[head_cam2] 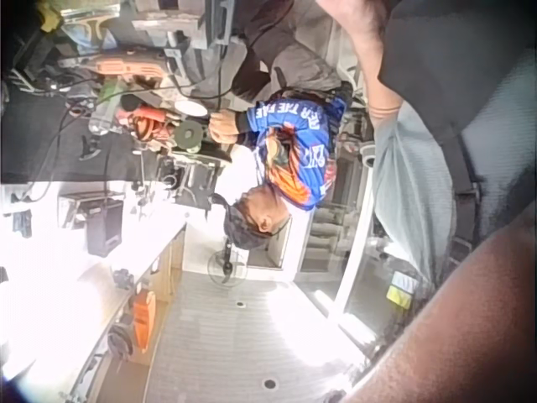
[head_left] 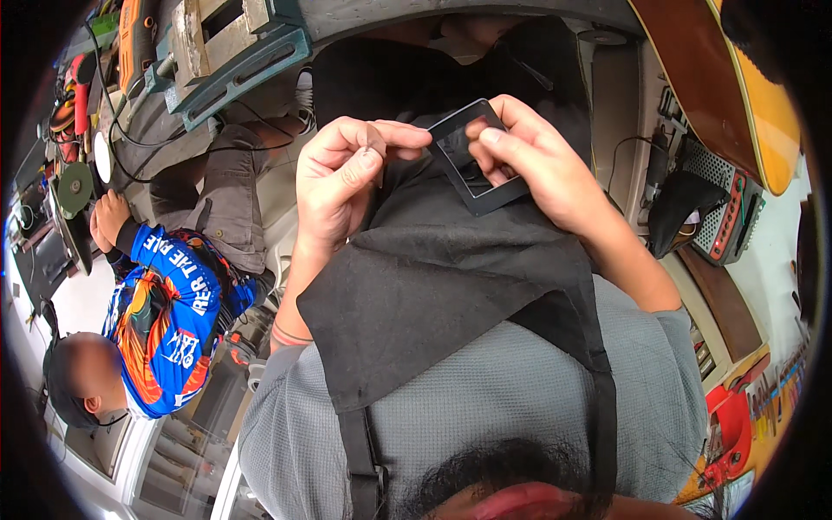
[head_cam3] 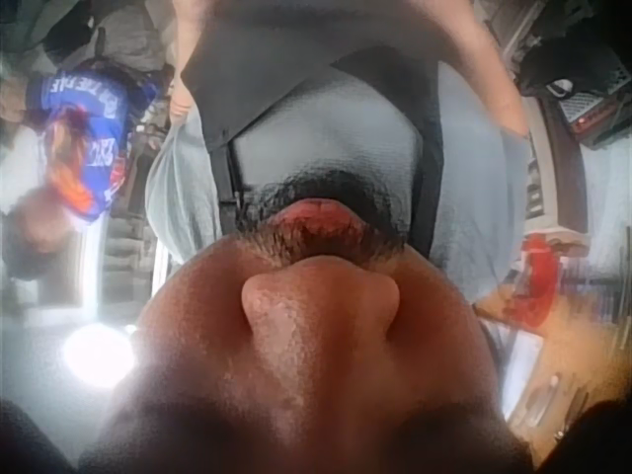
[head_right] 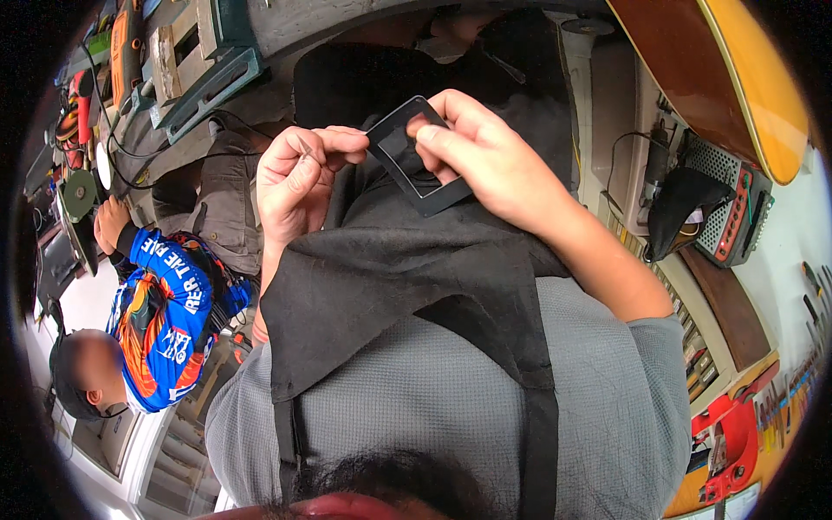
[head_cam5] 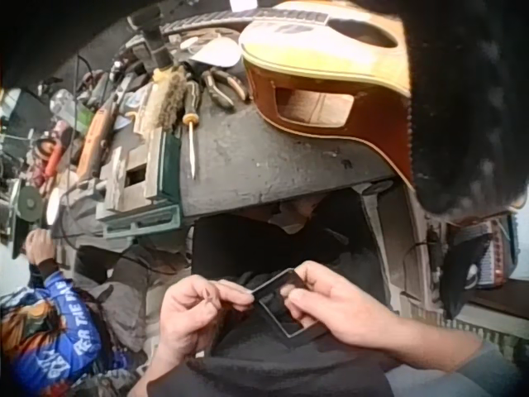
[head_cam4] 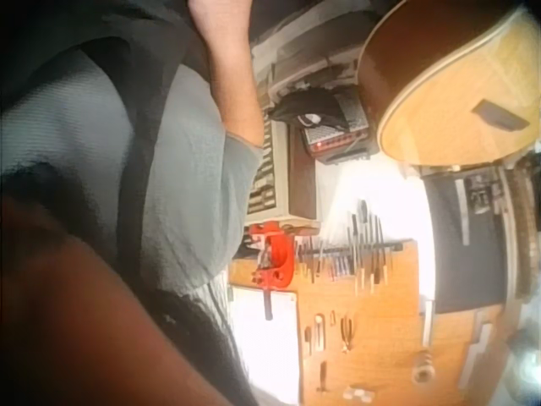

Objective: The person assembles a black rectangular frame by applying adhesive tape to its edges and corners. They use a small metal tool to press the tape down and trim the excess material. The person handles the frame and tape with both hands, ensuring a secure fit.

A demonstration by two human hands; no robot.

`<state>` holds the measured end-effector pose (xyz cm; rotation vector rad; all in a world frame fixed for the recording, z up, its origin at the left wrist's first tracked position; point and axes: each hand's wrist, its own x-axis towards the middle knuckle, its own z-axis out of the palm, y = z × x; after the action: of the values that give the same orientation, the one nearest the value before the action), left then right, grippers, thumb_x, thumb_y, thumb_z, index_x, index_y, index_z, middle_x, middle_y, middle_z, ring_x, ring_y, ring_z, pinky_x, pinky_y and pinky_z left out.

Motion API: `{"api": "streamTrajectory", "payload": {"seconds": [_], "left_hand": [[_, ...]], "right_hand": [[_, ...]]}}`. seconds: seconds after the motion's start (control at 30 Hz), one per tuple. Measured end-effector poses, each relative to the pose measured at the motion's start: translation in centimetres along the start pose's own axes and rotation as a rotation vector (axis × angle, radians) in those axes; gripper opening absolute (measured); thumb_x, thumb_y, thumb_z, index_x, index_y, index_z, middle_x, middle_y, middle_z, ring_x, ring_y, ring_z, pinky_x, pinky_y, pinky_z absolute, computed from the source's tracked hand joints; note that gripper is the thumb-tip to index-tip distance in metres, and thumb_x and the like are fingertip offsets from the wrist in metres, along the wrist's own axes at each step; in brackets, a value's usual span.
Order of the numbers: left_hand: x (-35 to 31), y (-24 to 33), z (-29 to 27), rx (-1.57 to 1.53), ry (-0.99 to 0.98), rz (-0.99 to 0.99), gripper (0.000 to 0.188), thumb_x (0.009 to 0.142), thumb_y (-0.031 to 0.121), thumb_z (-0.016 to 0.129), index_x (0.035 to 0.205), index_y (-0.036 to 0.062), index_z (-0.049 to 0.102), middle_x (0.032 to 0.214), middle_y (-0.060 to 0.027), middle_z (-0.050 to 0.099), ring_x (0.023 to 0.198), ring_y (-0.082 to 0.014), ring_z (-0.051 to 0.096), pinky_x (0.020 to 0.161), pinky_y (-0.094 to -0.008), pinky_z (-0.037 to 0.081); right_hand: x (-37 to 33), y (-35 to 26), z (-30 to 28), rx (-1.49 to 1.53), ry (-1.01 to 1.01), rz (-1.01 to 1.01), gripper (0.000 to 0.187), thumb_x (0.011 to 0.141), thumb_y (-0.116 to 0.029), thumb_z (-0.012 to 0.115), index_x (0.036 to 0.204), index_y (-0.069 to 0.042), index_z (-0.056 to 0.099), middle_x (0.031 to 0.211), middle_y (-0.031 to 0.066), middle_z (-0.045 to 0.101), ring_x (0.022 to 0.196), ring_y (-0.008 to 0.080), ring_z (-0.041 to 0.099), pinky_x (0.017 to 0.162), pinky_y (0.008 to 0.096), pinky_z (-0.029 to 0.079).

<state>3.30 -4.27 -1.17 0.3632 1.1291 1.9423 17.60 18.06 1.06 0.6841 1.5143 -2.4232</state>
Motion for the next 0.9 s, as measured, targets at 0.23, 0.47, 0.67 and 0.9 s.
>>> {"api": "streamTrajectory", "payload": {"seconds": [0.23,0.47,0.67,0.9], "left_hand": [[-0.1,0.5,-0.1,0.03,0.062,-0.009,0.017,0.105,0.017,0.072,0.101,0.0018,0.064,0.124,-0.0325,0.074,0.109,-0.029,0.075,0.103,-0.0426,0.058],[-0.1,0.6,-1.3,0.053,0.021,0.006,0.017,0.108,0.016,0.065,0.109,-0.0003,0.062,0.132,-0.0336,0.07,0.118,-0.035,0.072,0.108,-0.048,0.055],[-0.3,0.5,-1.5,0.044,0.007,0.017,0.017,0.109,0.017,0.064,0.111,0.0006,0.063,0.132,-0.0326,0.071,0.121,-0.035,0.071,0.109,-0.048,0.054],[-0.2,0.9,-0.5,0.041,0.095,0.022,0.016,0.107,0.015,0.067,0.096,0.0038,0.062,0.127,-0.032,0.074,0.11,-0.0303,0.076,0.102,-0.0403,0.055]], "right_hand": [[-1.2,-0.1,-1.8,0.208,-0.055,0.049,0.043,0.114,-0.024,0.046,0.144,0.003,0.058,0.116,0.0139,0.073,0.094,0.0142,0.068,0.078,0.0281,0.057],[-1.9,-0.7,-2.0,0.112,-0.108,0.078,0.048,0.106,-0.013,0.054,0.151,0.005,0.054,0.131,0.0194,0.072,0.115,0.019,0.07,0.092,0.0309,0.059],[-2.0,-0.2,-2.4,0.153,-0.213,0.042,0.066,0.093,-0.002,0.06,0.158,0.004,0.048,0.141,0.0205,0.069,0.124,0.0214,0.069,0.105,0.0335,0.055],[-2.0,-0.1,-2.3,0.167,-0.218,0.028,0.068,0.092,-0.002,0.06,0.158,0.005,0.047,0.141,0.0209,0.068,0.125,0.0221,0.069,0.11,0.0344,0.053]]}}
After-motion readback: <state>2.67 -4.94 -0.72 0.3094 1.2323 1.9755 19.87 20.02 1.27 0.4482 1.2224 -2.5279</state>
